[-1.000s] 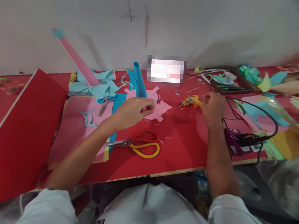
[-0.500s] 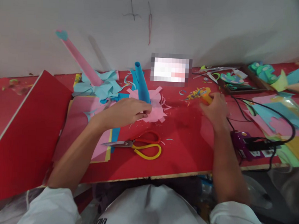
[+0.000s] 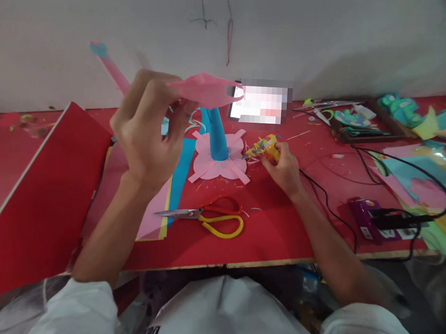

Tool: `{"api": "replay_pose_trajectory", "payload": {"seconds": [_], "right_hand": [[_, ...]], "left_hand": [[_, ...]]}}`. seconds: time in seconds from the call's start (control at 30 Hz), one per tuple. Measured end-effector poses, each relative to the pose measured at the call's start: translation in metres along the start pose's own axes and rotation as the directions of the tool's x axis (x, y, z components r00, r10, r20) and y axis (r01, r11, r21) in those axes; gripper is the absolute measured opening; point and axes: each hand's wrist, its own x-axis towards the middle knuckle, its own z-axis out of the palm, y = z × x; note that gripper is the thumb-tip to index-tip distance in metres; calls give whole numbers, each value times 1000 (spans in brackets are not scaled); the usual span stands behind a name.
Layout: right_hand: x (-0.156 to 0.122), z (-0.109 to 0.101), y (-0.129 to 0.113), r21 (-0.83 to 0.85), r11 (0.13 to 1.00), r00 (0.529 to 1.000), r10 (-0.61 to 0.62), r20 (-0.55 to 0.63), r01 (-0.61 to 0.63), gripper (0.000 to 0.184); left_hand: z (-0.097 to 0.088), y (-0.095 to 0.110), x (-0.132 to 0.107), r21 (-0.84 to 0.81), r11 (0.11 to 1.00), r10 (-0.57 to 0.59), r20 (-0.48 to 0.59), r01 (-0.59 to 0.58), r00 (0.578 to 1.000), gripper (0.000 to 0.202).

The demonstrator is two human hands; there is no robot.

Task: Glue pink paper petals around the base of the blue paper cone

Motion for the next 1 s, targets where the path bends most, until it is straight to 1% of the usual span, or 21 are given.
{"api": "replay_pose_trajectory", "payload": {"seconds": [0.03, 0.07, 0.1, 0.23, 0.3, 0.33, 0.4, 0.47, 0.57, 0.67, 0.7, 0.8, 0.9, 0.93, 1.0], "right_hand": [[1, 1, 1, -11, 1000, 1000, 11, 6, -11, 51], [1, 1, 2, -23, 1000, 1000, 20, 8, -20, 51], [1, 2, 3, -31, 999, 1000, 21, 11, -21, 52], [0, 3, 5, -8, 1000, 1000, -16, -9, 16, 52], [0, 3, 5, 6, 1000, 1000, -17, -14, 17, 52], [0, 2, 4, 9, 1000, 1000, -10, -11, 10, 52], [0, 1, 3, 14, 1000, 1000, 3, 2, -3, 52], [0, 0, 2, 15, 1000, 1000, 13, 17, -13, 52], [1, -2, 0, 17, 1000, 999, 25, 29, -25, 51], [1, -2, 0, 23, 999, 999, 33, 29, -34, 50], [1, -2, 0, 22, 999, 999, 33, 31, -34, 50], [1, -2, 2, -8, 1000, 999, 15, 43, -15, 50], [1, -2, 4, -63, 997, 997, -41, 64, 46, 48], [1, -2, 4, -83, 994, 995, -61, 76, 67, 48], [0, -2, 5, -122, 988, 991, -84, 108, 97, 50]], "left_hand": [[4, -4, 0, -13, 999, -36, -2, 36, 999, 20], [9, -10, -1, -16, 998, -54, 24, 54, 998, 22], [14, -17, -3, -35, 999, -13, 0, 13, 1000, 23], [33, -41, -13, -35, 997, -57, 160, 63, 986, 15], [37, -46, -18, -26, 995, -85, 232, 93, 969, 13], [38, -47, -19, -23, 993, -104, 251, 113, 962, 15], [37, -48, -20, -23, 989, -138, 235, 147, 962, 20], [34, -50, -19, -19, 985, -166, 184, 172, 969, 26], [32, -58, -17, -14, 982, -187, 122, 191, 975, 26], [33, -70, -18, -41, 988, -147, 45, 148, 988, 22], [34, -74, -18, -56, 989, -134, 34, 136, 990, 23], [36, -78, -19, -86, 984, -150, 66, 156, 986, 26], [38, -72, -18, -135, 979, -134, 120, 150, 984, 31], [38, -69, -18, -161, 973, -141, 151, 165, 978, 32], [38, -64, -19, -205, 950, -188, 222, 234, 957, 32]]}}
